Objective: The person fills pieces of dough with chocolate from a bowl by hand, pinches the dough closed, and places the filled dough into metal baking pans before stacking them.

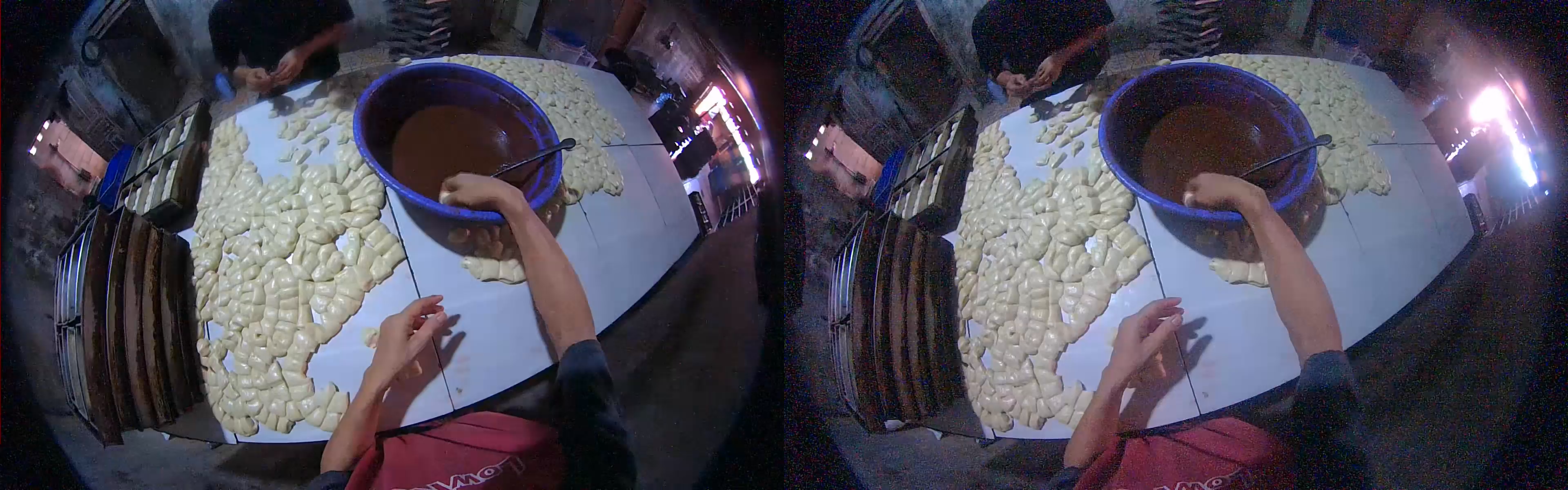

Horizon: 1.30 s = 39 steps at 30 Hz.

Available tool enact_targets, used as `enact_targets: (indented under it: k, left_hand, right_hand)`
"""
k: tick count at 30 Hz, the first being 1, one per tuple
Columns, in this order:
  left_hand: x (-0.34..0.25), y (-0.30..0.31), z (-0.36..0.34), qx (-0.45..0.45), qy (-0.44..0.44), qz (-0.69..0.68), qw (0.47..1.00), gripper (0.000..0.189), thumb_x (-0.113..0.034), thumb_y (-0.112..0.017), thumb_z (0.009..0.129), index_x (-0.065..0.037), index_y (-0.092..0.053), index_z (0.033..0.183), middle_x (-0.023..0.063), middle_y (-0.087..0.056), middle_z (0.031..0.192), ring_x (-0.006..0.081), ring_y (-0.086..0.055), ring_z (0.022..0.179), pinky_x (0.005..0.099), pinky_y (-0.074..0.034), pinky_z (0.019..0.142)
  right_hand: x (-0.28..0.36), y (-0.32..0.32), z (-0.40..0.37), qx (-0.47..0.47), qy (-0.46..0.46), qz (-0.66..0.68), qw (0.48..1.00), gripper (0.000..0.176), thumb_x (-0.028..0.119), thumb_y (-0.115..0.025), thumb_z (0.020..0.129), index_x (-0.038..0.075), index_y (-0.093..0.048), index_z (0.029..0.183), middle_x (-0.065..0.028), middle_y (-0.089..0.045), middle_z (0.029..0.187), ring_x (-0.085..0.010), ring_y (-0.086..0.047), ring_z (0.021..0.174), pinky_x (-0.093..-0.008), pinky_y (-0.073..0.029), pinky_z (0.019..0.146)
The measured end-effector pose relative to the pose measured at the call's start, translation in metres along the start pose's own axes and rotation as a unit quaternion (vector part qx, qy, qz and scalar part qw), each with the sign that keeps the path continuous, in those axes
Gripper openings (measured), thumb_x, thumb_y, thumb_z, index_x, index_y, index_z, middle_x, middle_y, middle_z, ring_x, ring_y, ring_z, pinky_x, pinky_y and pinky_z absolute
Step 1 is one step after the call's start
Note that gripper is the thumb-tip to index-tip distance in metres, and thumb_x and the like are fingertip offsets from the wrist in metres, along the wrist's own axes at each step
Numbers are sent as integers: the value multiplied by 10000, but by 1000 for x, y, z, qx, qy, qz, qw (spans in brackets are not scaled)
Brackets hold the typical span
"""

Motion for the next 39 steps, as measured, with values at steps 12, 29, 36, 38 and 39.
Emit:
enact_targets:
  k: [12,29,36,38,39]
  left_hand:
    - [-28,6,39,-40,-61,-362,929,507,-407,-516,1007,-45,-512,1362,91,-568,1341,201,-538,1229,408,-465,964]
    - [30,69,-22,-244,-113,-220,938,324,-171,-695,924,30,-672,1178,49,-697,968,68,-612,822,202,-499,699]
    - [16,85,-21,-143,35,-241,959,313,-202,-712,910,-1,-687,1149,53,-703,964,108,-637,828,237,-527,671]
    - [13,89,-24,-130,55,-243,960,307,-206,-714,905,-7,-687,1138,60,-697,949,119,-650,818,233,-540,655]
    - [11,88,-24,-127,34,-249,960,309,-200,-713,905,-5,-683,1143,66,-696,960,121,-655,825,235,-546,659]
  right_hand:
    - [71,-44,-66,-106,45,656,746,163,197,-606,976,72,-557,1069,-14,-645,888,-77,-654,746,-198,-543,615]
    - [127,-166,-130,-361,80,107,923,301,29,-666,856,9,-652,1156,-127,-599,1199,-248,-634,956,-311,-522,794]
    - [113,-181,-118,-253,7,402,880,229,67,-669,895,24,-676,1120,-77,-684,975,-132,-600,791,-268,-494,725]
    - [132,-171,-131,-241,48,331,911,254,59,-686,879,50,-684,1133,-85,-668,1057,-127,-591,825,-261,-491,729]
    - [139,-170,-134,-235,67,296,923,269,56,-695,871,63,-688,1139,-88,-661,1098,-124,-587,842,-257,-490,731]
Point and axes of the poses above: each hand's wrist, its own z-axis towards the middle knuckle, its own y-axis out of the back of the hand, x = y × z, the point moved 8 cm from there along z, towards the middle knuckle
